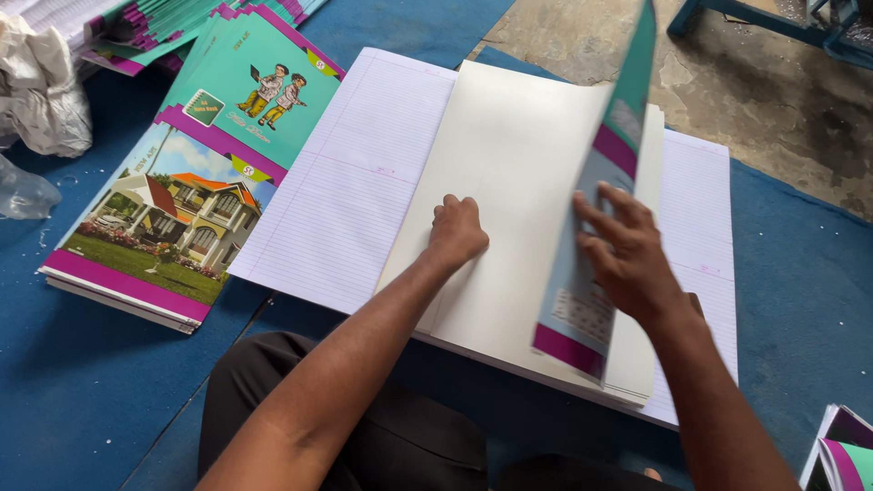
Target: The person folds the spine of a book using a wooden tool to press the crease. They repeatedly open the book, align the pages, and press the spine with the tool to create a sharp fold.
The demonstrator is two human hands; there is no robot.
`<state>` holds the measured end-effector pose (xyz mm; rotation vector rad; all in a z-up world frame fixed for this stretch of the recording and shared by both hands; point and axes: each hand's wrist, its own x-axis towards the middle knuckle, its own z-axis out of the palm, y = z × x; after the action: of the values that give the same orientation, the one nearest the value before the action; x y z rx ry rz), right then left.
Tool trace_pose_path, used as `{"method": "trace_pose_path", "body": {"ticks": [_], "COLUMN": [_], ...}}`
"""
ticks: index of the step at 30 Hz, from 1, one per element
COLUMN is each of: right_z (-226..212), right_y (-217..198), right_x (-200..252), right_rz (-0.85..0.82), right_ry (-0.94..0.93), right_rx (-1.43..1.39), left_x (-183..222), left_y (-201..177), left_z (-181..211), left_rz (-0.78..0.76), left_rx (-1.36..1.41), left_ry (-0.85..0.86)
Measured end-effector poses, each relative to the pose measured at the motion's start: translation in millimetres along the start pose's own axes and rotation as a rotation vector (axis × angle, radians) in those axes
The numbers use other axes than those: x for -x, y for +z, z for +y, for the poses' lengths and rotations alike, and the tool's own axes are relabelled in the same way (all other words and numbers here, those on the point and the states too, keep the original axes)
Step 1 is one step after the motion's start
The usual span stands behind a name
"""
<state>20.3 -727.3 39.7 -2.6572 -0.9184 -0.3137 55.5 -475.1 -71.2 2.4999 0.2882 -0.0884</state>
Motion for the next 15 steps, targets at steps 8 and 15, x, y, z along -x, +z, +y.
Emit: {"method": "trace_pose_path", "body": {"ticks": [8,15], "right_z": [-28,-38], "right_y": [37,43], "right_x": [-29,-41], "right_rz": [-0.032,-0.048], "right_ry": [-0.034,-0.079], "right_rx": [0.173,0.161], "left_x": [-16,-9], "left_y": [-26,-51], "left_z": [-1,12], "left_rz": [-0.173,-0.181], "left_rx": [0.629,0.771], "left_ry": [-0.142,-0.265]}}
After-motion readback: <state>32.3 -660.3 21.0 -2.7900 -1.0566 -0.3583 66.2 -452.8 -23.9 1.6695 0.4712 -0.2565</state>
